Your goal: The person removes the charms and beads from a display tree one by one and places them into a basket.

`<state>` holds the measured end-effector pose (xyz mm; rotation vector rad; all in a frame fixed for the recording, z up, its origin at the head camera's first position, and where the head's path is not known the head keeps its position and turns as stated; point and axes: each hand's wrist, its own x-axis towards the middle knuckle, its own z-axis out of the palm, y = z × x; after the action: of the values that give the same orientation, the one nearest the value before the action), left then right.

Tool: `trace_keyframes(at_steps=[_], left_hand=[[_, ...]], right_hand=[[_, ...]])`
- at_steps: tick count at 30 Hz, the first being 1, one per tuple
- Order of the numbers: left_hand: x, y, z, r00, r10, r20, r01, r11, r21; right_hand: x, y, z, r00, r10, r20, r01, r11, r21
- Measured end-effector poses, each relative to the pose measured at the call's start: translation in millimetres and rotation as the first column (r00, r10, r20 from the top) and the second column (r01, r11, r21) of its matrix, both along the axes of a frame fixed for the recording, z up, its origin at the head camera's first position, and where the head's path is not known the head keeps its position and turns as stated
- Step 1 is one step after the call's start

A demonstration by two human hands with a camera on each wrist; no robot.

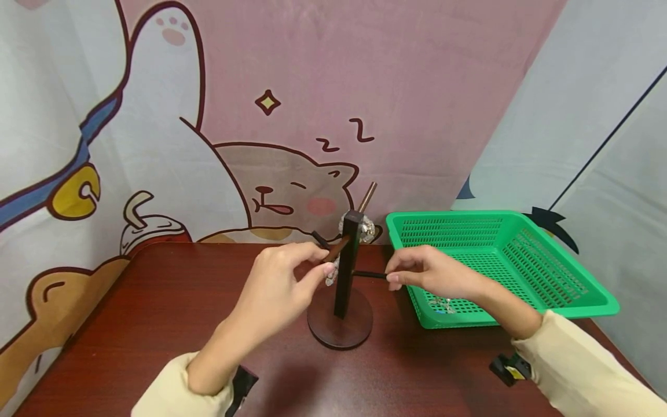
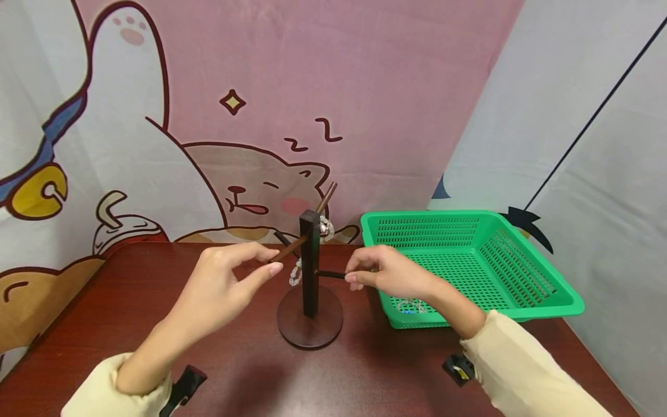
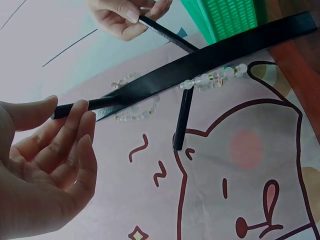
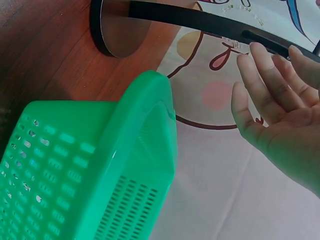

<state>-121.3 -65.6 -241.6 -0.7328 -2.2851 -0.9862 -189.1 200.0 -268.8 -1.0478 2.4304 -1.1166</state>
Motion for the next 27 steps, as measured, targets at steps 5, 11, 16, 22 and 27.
trace_keyframes(at_steps=[5, 11, 16, 22, 27], left_hand=[[-5.0, -7.5, 4.4, 0.996, -0.022, 0.082, 0.022, 1.0, -0.001], [-13.7, -19.7, 9.6, 0.978, -0.038, 0.203, 0.039, 0.999, -0.004], [-20.4, -29.7, 15.6, 0.953, -0.044, 0.301, 0.055, 0.998, -0.029], [-29.9, -40.7, 19.9, 0.905, -0.074, 0.419, 0.082, 0.997, -0.001], [-36.9, -46.7, 23.8, 0.888, -0.046, 0.457, 0.061, 0.998, -0.018]], right_hand=[[0.5, 1.9, -0.7, 1.0, 0.001, 0.015, -0.001, 1.0, 0.001], [0.0, 5.2, -2.1, 1.0, 0.005, 0.026, -0.005, 1.0, -0.009], [0.0, 7.0, -3.4, 0.999, 0.005, 0.037, -0.005, 1.0, 0.004], [-0.1, 7.9, -5.0, 0.999, 0.006, 0.048, -0.006, 1.0, 0.006], [0.2, 8.4, -5.3, 0.998, 0.001, 0.057, -0.001, 1.0, 0.013]])
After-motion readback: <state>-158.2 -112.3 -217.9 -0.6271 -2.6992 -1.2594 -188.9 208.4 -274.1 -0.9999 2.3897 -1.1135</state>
